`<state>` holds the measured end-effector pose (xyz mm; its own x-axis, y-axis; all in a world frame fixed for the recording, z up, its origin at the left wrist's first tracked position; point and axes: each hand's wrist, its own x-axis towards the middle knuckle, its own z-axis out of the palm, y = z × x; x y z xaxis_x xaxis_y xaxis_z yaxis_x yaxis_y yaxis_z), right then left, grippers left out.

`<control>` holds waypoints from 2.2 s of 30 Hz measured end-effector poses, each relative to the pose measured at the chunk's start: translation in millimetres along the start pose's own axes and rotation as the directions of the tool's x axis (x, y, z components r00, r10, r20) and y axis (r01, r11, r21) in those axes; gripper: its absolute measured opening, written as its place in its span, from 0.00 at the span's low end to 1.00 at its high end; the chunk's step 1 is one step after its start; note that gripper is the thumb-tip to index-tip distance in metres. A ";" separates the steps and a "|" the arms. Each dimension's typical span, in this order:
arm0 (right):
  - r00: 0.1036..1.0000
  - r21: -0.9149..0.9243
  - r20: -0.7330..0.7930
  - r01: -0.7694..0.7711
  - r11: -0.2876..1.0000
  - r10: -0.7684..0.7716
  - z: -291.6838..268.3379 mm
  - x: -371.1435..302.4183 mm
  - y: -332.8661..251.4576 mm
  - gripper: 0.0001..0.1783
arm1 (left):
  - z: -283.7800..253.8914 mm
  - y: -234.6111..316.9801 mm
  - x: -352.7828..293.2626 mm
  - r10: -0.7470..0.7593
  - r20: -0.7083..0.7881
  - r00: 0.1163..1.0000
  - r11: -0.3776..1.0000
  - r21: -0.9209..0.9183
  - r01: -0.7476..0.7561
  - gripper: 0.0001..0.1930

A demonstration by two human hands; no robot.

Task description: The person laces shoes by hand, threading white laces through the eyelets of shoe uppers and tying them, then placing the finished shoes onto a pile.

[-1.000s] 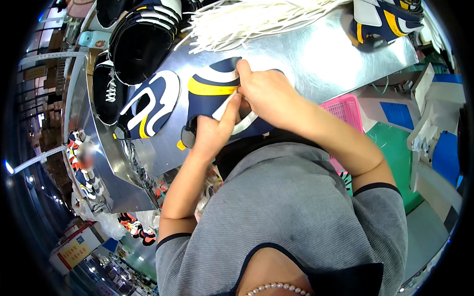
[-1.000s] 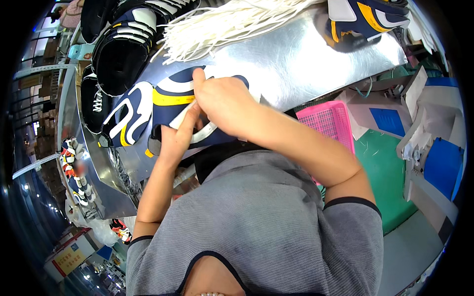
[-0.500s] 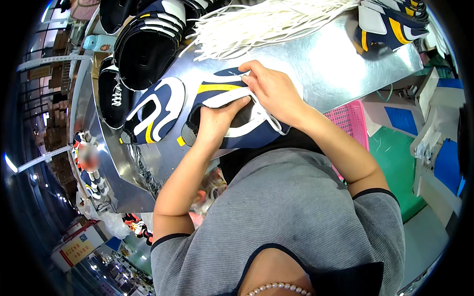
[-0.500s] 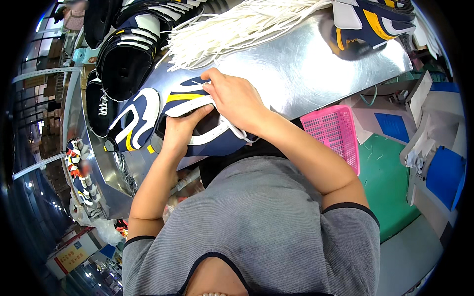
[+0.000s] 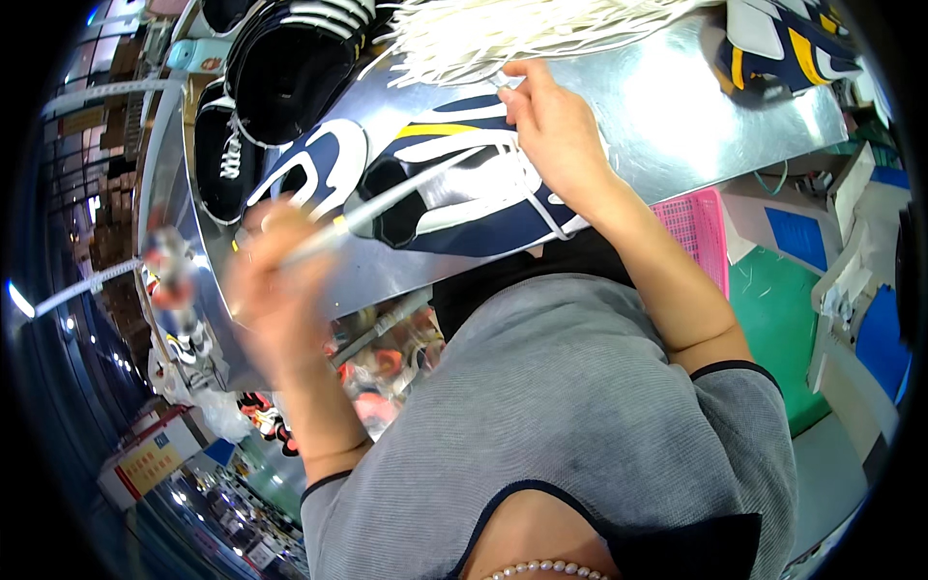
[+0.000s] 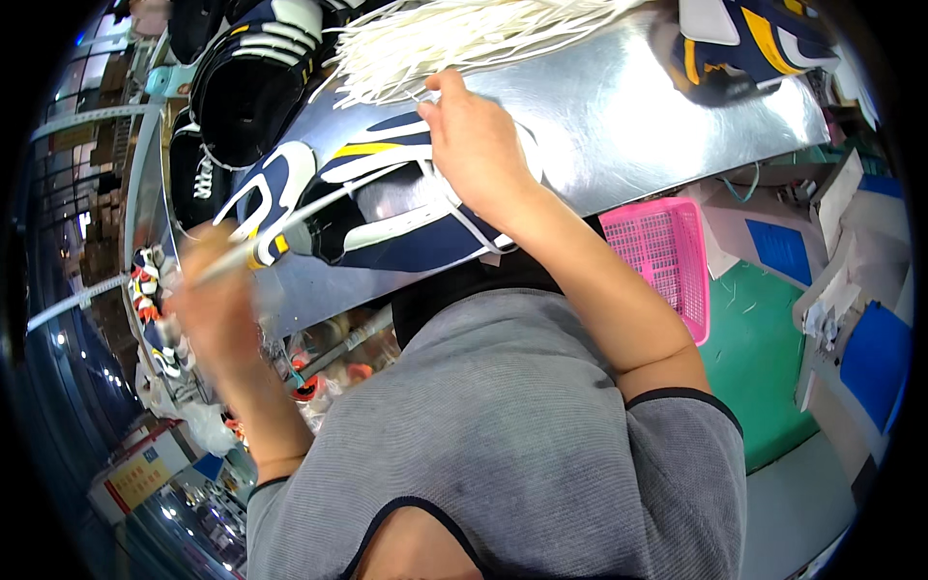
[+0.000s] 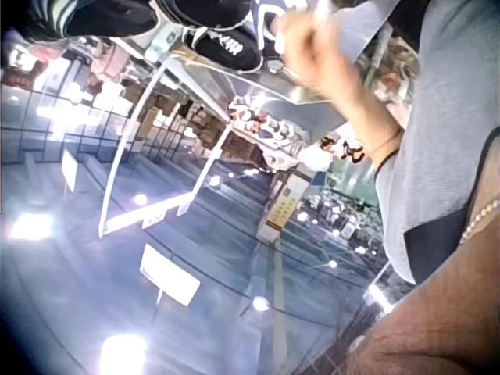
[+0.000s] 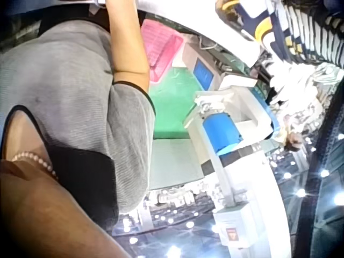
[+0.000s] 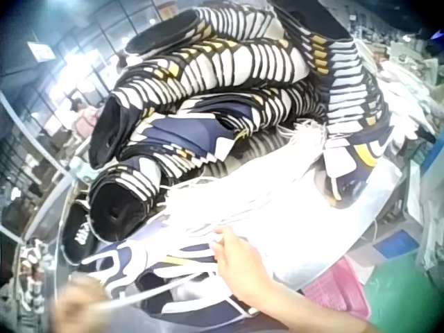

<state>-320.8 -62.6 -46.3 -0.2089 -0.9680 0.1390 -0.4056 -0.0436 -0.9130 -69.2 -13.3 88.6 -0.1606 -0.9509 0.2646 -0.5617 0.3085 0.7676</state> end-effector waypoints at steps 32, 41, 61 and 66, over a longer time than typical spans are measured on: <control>0.948 -0.002 0.315 -0.047 0.999 0.046 8.1 -82.6 -23.9 0.13 | 104.4 -55.3 -16.4 0.446 0.167 0.879 0.878 0.110 -0.466 0.16; 0.959 -0.140 0.283 0.062 0.988 -0.020 -64.1 -56.5 -42.2 0.08 | 93.1 -67.4 -24.1 0.517 0.147 0.844 0.829 0.163 -0.536 0.20; 0.959 0.624 0.241 -0.034 0.780 -0.150 -35.0 0.1 -62.7 0.11 | 85.2 -61.1 -28.9 0.550 0.284 0.786 0.826 -0.042 -0.562 0.20; 0.928 0.441 0.369 -0.126 0.889 -0.051 -17.7 -11.2 -39.4 0.07 | 81.9 -43.9 -26.5 0.204 0.291 0.935 0.979 -0.074 -0.191 0.33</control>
<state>-318.3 -45.6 -5.2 0.1547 -0.9874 0.0340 0.0582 -0.0252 -0.9980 -106.8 -3.7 0.1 -0.5008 -0.8331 0.2348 -0.4588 0.4855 0.7442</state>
